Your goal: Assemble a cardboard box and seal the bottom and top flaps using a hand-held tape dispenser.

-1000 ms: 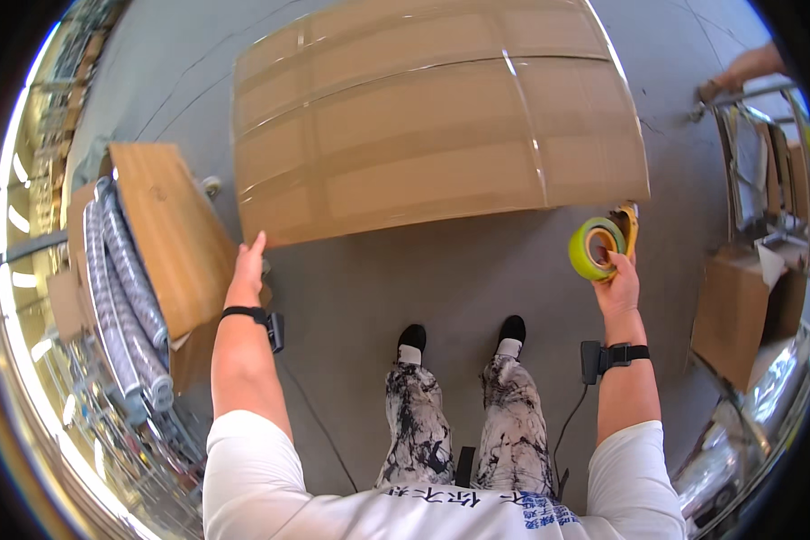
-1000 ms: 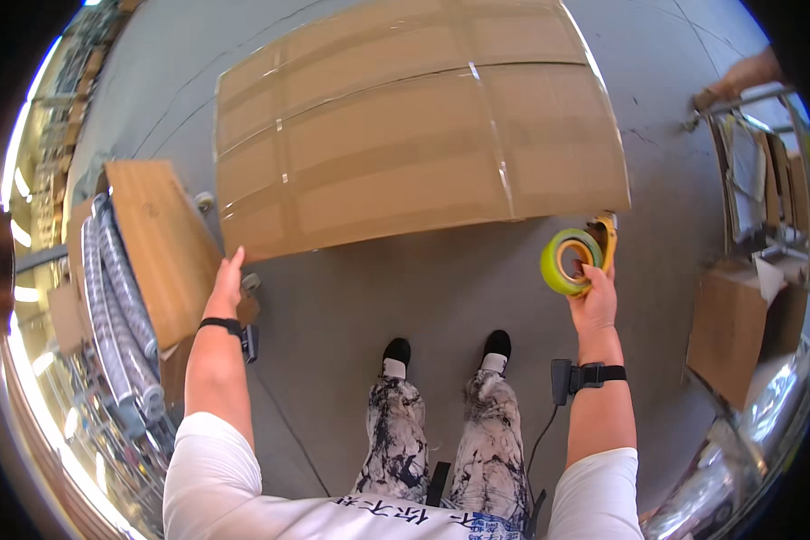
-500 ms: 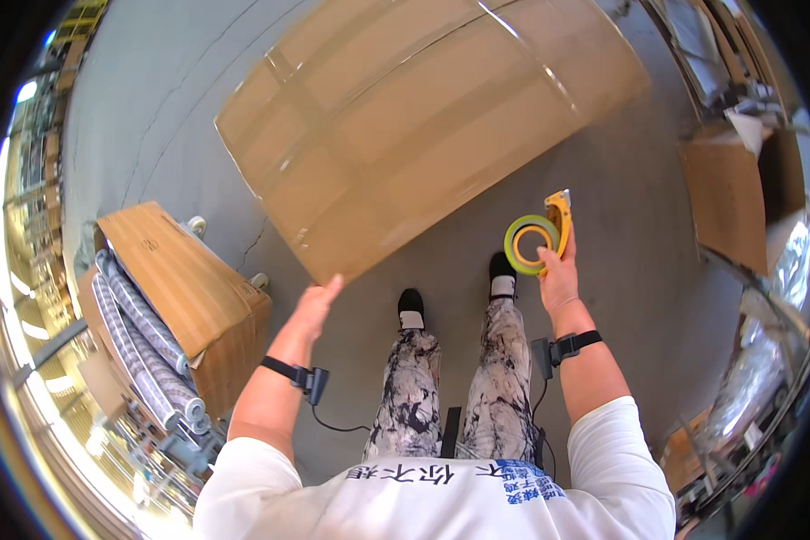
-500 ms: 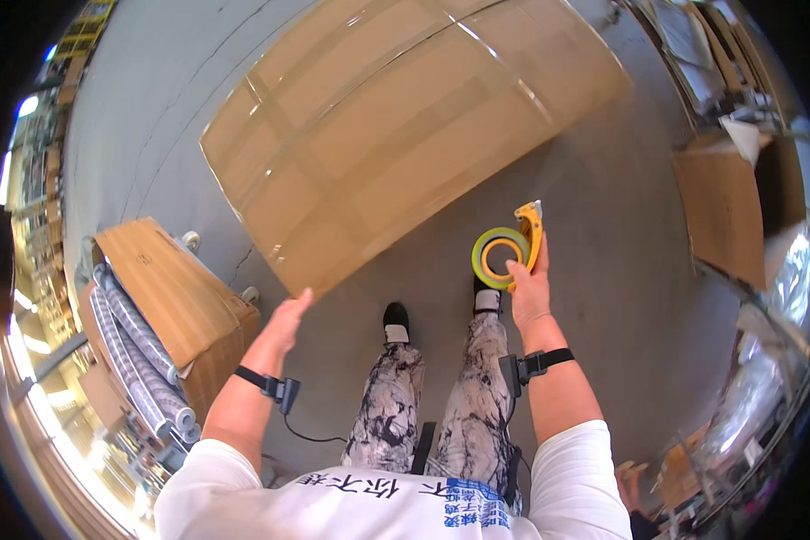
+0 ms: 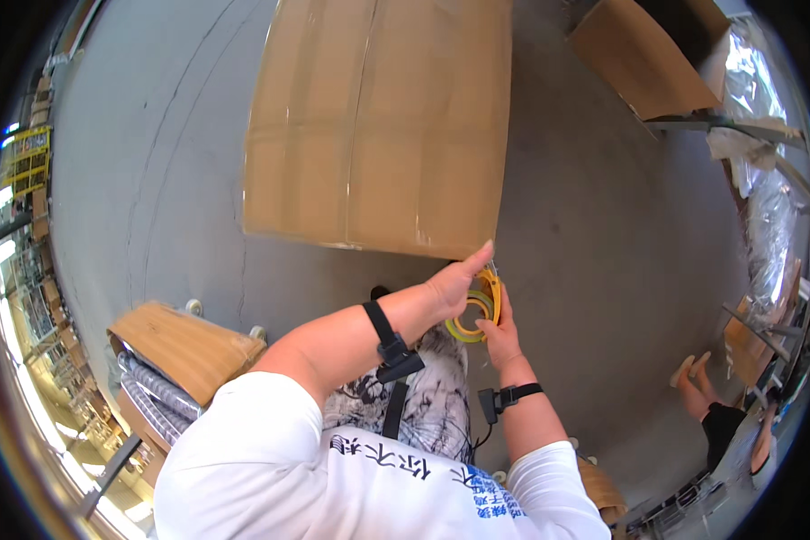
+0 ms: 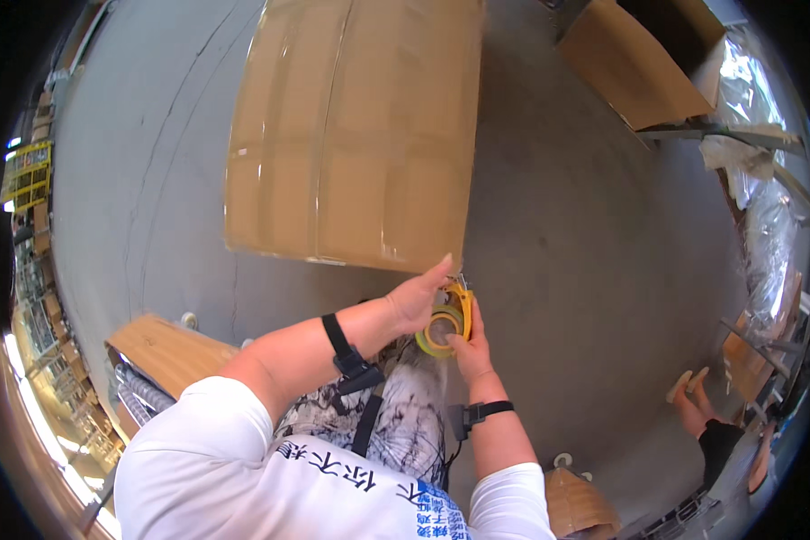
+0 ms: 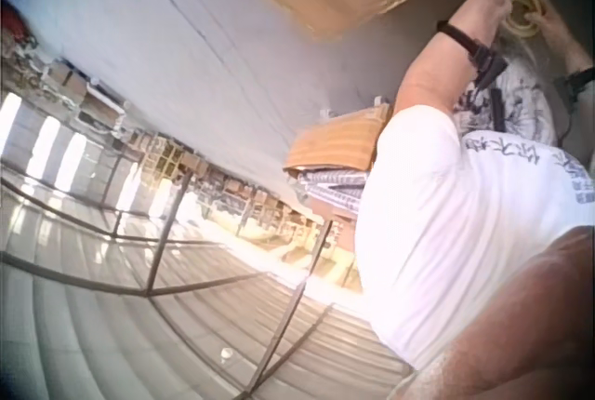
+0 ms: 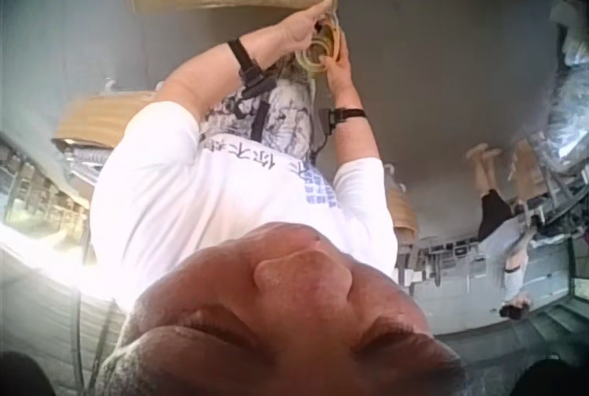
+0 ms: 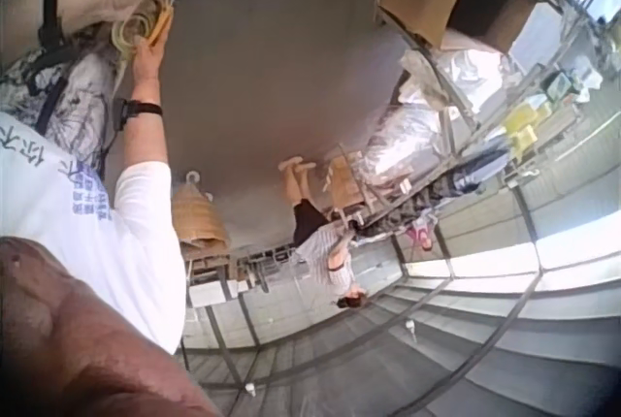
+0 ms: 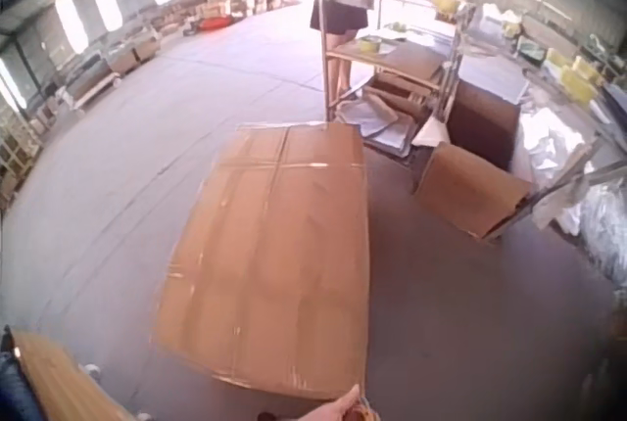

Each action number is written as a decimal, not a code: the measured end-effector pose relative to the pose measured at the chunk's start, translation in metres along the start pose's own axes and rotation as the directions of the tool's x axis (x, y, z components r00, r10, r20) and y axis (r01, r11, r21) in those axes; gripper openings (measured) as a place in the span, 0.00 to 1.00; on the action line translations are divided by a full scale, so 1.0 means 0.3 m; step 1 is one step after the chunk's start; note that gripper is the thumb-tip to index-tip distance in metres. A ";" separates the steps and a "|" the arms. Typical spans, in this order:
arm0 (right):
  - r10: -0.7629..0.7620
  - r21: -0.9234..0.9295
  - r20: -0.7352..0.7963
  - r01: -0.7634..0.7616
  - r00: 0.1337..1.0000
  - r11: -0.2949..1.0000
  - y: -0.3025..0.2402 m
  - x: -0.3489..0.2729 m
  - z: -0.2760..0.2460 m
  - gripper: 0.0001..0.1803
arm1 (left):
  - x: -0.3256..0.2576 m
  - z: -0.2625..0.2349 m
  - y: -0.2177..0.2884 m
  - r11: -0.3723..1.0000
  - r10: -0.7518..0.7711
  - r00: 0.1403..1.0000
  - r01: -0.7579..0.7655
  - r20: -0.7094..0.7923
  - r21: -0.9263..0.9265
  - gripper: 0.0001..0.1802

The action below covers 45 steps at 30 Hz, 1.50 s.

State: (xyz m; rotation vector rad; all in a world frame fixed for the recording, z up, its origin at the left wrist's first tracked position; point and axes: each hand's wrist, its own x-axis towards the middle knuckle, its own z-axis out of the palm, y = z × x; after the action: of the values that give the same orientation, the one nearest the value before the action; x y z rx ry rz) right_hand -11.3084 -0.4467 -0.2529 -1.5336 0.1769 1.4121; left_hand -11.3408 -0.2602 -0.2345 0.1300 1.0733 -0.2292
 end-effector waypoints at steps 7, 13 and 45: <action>0.025 0.248 -0.059 -0.010 0.998 0.969 0.046 0.058 -0.040 0.48 | 0.093 0.007 0.009 0.900 -0.104 0.983 0.029 0.151 0.435 0.24; 0.022 0.535 -0.064 0.015 0.998 0.845 0.158 0.105 -0.122 0.47 | -0.138 -0.102 0.313 -0.699 0.317 0.857 -0.079 0.407 0.711 0.42; -0.089 0.652 -0.624 0.580 0.776 0.488 0.859 -0.073 0.644 0.45 | 0.239 0.092 -0.250 -0.982 0.186 0.939 0.171 0.289 0.076 0.58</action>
State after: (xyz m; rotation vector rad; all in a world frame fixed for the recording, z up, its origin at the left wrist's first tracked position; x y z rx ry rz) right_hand -11.6189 -0.4439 -0.3413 -0.9818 0.7158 0.3749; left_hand -11.3029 -0.3475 -0.2842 3.0437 -0.0874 -1.2230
